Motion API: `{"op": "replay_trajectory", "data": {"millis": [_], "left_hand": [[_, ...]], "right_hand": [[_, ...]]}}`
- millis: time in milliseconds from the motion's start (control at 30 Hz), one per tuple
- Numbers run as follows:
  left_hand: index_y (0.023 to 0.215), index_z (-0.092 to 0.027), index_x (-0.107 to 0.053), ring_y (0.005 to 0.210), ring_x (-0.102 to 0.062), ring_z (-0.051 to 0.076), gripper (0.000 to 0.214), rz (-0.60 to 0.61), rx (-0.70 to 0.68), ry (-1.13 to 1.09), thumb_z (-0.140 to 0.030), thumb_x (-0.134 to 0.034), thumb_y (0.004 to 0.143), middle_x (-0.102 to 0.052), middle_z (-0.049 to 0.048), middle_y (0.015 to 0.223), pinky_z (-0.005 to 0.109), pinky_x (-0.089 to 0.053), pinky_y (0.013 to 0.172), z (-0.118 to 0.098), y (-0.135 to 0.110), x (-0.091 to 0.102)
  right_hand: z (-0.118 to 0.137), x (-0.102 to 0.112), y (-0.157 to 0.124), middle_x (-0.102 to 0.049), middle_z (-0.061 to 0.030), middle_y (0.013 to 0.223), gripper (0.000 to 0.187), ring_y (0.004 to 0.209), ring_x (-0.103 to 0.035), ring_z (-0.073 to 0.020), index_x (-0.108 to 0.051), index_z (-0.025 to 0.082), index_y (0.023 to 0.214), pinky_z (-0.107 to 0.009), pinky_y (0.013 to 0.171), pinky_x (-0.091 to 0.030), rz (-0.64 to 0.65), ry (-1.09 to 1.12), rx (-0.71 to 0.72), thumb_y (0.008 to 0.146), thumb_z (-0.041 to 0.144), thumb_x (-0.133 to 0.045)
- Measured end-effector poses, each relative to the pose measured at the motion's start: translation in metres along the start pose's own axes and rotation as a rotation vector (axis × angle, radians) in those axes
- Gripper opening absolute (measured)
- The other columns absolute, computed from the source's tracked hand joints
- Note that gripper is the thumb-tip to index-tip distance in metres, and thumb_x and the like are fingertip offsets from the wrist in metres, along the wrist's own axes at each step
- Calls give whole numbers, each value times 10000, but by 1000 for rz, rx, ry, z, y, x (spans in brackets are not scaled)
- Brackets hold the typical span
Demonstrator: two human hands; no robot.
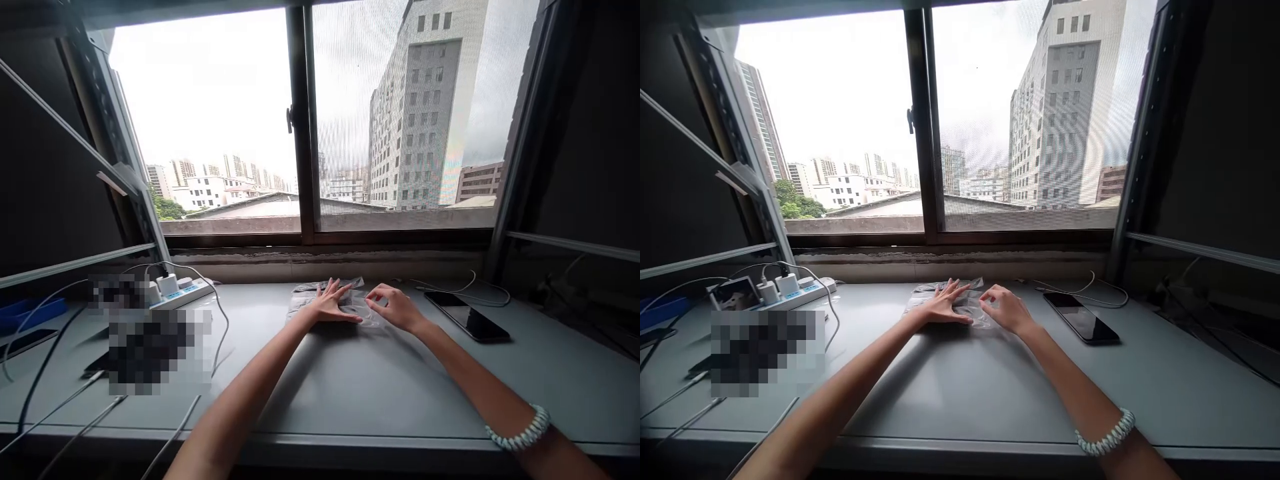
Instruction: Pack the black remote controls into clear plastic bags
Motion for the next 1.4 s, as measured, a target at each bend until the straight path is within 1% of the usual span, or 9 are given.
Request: {"op": "replay_trajectory", "data": {"millis": [167, 333, 400, 500, 600, 800, 967, 1167, 1400], "left_hand": [[1416, -318, -151, 1356, 96, 318, 1037, -38, 94, 5, -816, -475, 565, -21, 93, 1508, 584, 7, 1043, 10, 5, -5], [1413, -297, -194, 1357, 117, 298, 820, -179, 198, -18, -765, -254, 742, -19, 70, 1510, 591, 28, 1039, 13, 7, -5], [1421, -270, -187, 1354, 127, 302, 826, -201, 233, -1, -756, -226, 754, -4, 78, 1508, 593, 51, 1035, 15, 8, -4], [1425, -253, -180, 1349, 121, 337, 911, -139, 222, 28, -797, -272, 701, -1, 104, 1505, 623, 57, 1014, 19, 12, -6], [1412, -294, -214, 1357, 52, 357, 908, -63, 221, 35, -816, -289, 672, -70, 98, 1505, 640, 13, 1008, 25, 17, -8], [1384, -328, -287, 1356, -75, 364, 869, -73, 265, 43, -813, -300, 663, -178, 71, 1491, 616, -33, 1029, 26, 22, -10], [1380, -293, -310, 1352, -79, 377, 882, -117, 352, 20, -814, -256, 670, -182, 100, 1486, 649, -25, 1006, 19, 14, -11], [1381, -264, -310, 1343, -69, 408, 856, -130, 462, 38, -785, -182, 713, -171, 111, 1487, 719, -17, 944, 16, -6, -9], [1385, -270, -310, 1346, -48, 404, 737, -182, 756, 48, -677, -215, 778, -215, 82, 1479, 692, 11, 979, 39, -19, 5]], "right_hand": [[-1, 0, -1, -635, -18, 980, 261, 680, -567, -142, -660, 252, 793, -276, 606, -401, 14, 26, -14, 786, 434, -473], [-1, 2, -1, -623, -19, 995, 252, 756, -572, -161, -663, 261, 811, -277, 624, -416, -2, 10, -42, 788, 421, -470], [0, 3, 0, -621, -26, 988, 253, 793, -574, -169, -661, 257, 811, -276, 632, -423, -4, 4, -35, 794, 416, -464], [2, 3, 1, -619, -29, 973, 243, 835, -575, -173, -655, 255, 815, -272, 643, -433, -5, -4, -15, 798, 409, -467], [3, 2, 1, -618, -25, 967, 218, 854, -575, -172, -654, 264, 828, -270, 658, -439, 16, -12, 5, 796, 395, -482], [-1, -3, -1, -619, -17, 973, 222, 793, -580, -159, -660, 276, 852, -273, 662, -444, 51, -5, 10, 795, 407, -489], [-11, -5, -2, -618, -21, 1004, 225, 711, -571, -148, -669, 275, 859, -276, 630, -444, 29, 11, -18, 797, 389, -486], [-23, -4, -1, -624, -34, 991, 226, 731, -577, -163, -678, 259, 857, -285, 637, -448, 16, 35, -34, 787, 356, -485], [-32, -8, -1, -625, -38, 977, 235, 725, -576, -162, -678, 245, 815, -283, 625, -444, 37, 56, -54, 780, 360, -476]]}}
Point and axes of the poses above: each hand's wrist, its own y-axis towards the middle knuckle, its own x-axis out of the back of the hand, z = x × y, the point moved 1 cm from there along y, towards the middle knuckle
